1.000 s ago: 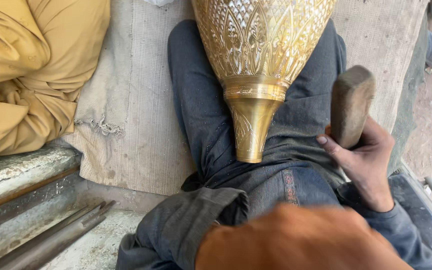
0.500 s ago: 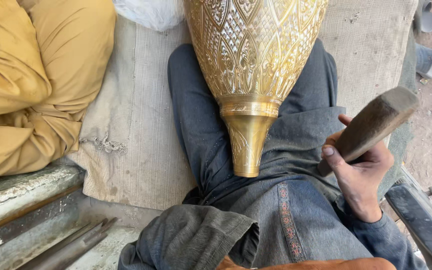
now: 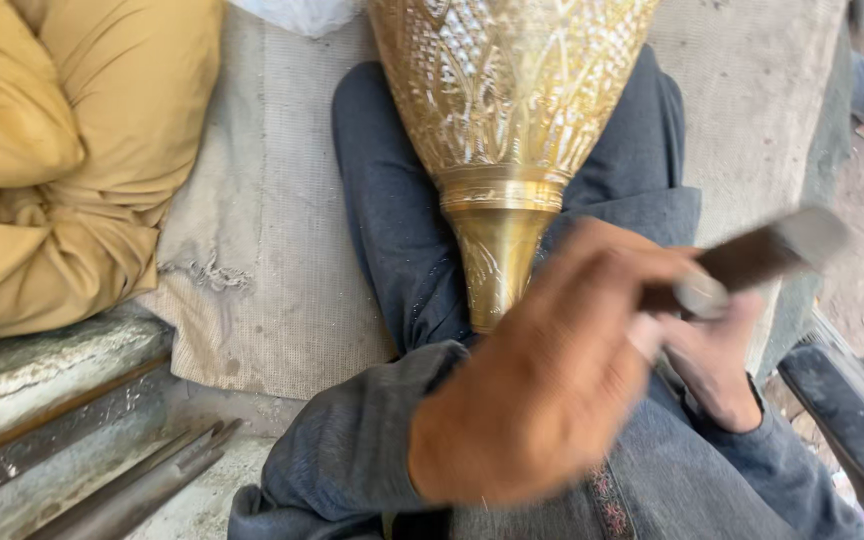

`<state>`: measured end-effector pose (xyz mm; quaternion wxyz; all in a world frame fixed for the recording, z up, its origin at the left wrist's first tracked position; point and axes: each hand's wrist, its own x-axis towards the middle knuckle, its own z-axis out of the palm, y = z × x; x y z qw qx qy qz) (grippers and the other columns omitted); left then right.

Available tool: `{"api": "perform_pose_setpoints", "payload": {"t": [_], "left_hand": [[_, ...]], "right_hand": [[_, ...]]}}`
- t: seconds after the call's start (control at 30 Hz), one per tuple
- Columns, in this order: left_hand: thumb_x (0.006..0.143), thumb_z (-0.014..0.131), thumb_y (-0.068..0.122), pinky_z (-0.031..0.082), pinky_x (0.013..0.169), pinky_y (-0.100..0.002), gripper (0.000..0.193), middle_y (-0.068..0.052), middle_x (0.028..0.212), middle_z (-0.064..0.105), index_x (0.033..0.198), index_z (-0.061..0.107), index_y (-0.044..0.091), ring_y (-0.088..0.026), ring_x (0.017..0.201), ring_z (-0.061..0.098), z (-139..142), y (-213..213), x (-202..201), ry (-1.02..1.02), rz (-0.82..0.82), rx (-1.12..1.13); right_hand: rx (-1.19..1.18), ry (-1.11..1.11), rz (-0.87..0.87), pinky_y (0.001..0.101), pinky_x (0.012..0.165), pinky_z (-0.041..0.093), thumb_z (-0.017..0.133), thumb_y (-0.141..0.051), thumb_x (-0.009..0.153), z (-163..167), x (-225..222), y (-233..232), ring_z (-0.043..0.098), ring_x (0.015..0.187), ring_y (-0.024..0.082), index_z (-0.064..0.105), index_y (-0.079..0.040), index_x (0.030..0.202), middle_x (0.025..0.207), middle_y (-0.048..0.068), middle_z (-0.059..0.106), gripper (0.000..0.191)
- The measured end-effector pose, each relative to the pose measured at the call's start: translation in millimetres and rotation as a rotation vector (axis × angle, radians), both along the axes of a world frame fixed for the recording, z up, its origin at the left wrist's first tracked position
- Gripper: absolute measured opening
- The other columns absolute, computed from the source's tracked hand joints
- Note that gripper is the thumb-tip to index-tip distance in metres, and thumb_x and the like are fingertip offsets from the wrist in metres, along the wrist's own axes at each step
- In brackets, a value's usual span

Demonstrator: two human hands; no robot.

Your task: The person sits on the ground with a large engraved brass vase held between their legs and taps a small punch against the vase's neck using a wooden mallet, working around the metal rim. Another worker nearby handles brass bowls.

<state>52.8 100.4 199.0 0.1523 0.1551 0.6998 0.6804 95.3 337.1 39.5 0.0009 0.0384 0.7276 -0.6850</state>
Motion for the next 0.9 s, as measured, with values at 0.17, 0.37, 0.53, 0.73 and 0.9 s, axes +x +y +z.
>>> {"api": "perform_pose_setpoints", "payload": {"t": [0.17,0.37,0.53,0.73,0.9], "left_hand": [[0.099,0.073,0.008,0.062,0.082,-0.027,0.019,-0.006,0.105,0.066,0.117,0.069,0.003,-0.011,0.097,0.068,-38,-41,-20,0.330,0.154,-0.213],[0.097,0.075,0.006,0.067,0.081,-0.025,0.031,-0.007,0.099,0.075,0.123,0.060,-0.002,-0.014,0.092,0.079,-98,-61,-25,-0.124,0.092,-0.002],[0.091,0.078,0.006,0.066,0.073,-0.026,0.041,-0.009,0.098,0.075,0.126,0.057,-0.002,-0.015,0.088,0.079,-126,-62,-27,-0.165,0.097,-0.069],[0.089,0.082,0.007,0.066,0.073,-0.028,0.046,-0.010,0.097,0.075,0.128,0.059,0.000,-0.016,0.086,0.079,-135,-56,-25,-0.087,0.065,-0.094],[0.088,0.083,0.011,0.066,0.072,-0.028,0.045,-0.008,0.092,0.077,0.128,0.062,0.008,-0.015,0.082,0.079,-132,-55,-30,0.032,-0.026,-0.232]], "right_hand": [[0.337,-0.131,0.111,0.0280,0.076,0.058,0.083,-0.014,0.086,4,-2,3,0.070,0.083,0.012,0.067,-0.002,0.120,0.093,0.003,0.074,0.039],[0.502,-0.021,0.060,0.0279,0.081,0.060,0.081,-0.015,0.097,25,-16,15,0.070,0.084,0.010,0.060,-0.001,0.125,0.098,0.003,0.072,0.038],[0.546,0.063,-0.015,0.0311,0.085,0.060,0.080,-0.013,0.098,37,-26,23,0.066,0.094,0.015,0.051,0.002,0.151,0.107,0.012,0.068,0.062],[0.818,0.037,0.164,0.0384,0.088,0.058,0.083,-0.015,0.088,42,-31,12,0.072,0.104,0.025,0.051,-0.006,0.155,0.120,0.020,0.072,0.075],[0.818,0.030,0.246,0.0387,0.083,0.057,0.080,-0.008,0.083,35,-25,0,0.073,0.102,0.030,0.055,-0.015,0.153,0.125,0.017,0.072,0.075]]}}
